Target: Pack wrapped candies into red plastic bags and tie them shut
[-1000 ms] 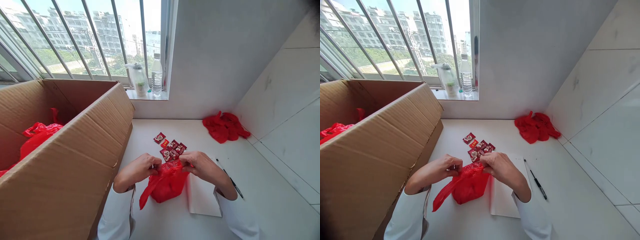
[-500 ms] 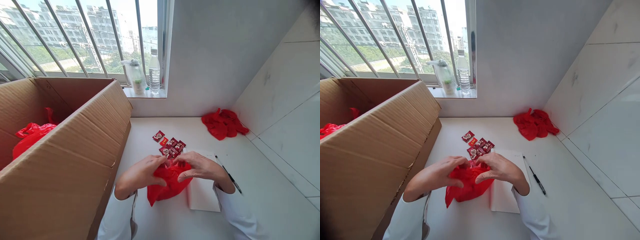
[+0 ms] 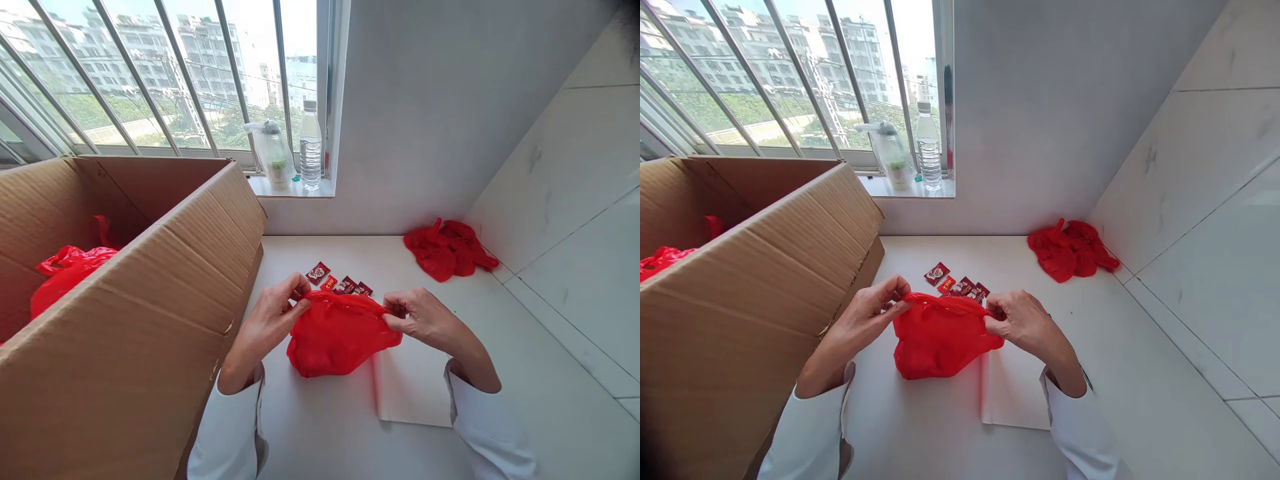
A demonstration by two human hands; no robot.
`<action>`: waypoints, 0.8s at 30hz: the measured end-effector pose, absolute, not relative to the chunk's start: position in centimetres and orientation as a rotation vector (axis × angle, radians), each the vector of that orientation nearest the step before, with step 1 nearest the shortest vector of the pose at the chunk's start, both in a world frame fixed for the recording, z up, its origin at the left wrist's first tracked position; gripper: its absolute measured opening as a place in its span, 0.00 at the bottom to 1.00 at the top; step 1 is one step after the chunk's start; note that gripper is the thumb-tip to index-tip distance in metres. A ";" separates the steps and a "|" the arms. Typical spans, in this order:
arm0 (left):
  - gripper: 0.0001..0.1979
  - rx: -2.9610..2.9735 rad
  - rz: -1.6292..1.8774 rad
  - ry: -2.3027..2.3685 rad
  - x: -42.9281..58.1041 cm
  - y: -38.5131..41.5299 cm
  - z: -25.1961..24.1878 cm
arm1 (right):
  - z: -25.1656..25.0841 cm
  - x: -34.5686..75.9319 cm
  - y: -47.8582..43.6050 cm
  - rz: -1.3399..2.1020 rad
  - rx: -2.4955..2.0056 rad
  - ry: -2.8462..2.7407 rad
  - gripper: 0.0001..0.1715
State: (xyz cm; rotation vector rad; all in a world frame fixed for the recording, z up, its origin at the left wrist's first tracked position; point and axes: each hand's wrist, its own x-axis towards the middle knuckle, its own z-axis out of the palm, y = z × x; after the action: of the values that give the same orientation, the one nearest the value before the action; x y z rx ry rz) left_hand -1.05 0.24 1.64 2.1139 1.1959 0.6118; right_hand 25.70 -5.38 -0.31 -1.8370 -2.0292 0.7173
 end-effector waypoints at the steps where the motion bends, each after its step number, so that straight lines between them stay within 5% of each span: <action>1: 0.07 2.099 0.633 1.201 -1.0 0.2 1.7 | -0.2 25.6 -5.6 0.705 -1.853 -2.037 0.10; 7: 0.03 2.213 0.435 1.028 -0.9 -0.2 2.0 | -0.4 23.9 -5.8 0.621 -1.792 -2.073 0.02; 10: 0.06 2.305 0.335 0.894 -0.3 -0.5 1.7 | -0.8 22.2 -5.5 0.606 -1.596 -2.046 0.17; 14: 0.04 2.349 0.352 0.889 0.3 -0.8 1.7 | -0.9 21.1 -4.9 0.720 -1.361 -2.018 0.10; 24: 0.10 2.130 0.658 1.413 -1.4 -1.2 3.0 | 0.2 27.5 -5.8 0.396 -1.922 -1.700 0.07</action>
State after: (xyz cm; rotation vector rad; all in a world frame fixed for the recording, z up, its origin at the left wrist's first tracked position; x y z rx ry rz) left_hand -1.36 -1.15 2.95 2.1297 1.4134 0.6576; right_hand 27.49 -5.82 0.18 -1.9220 -1.7002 0.3960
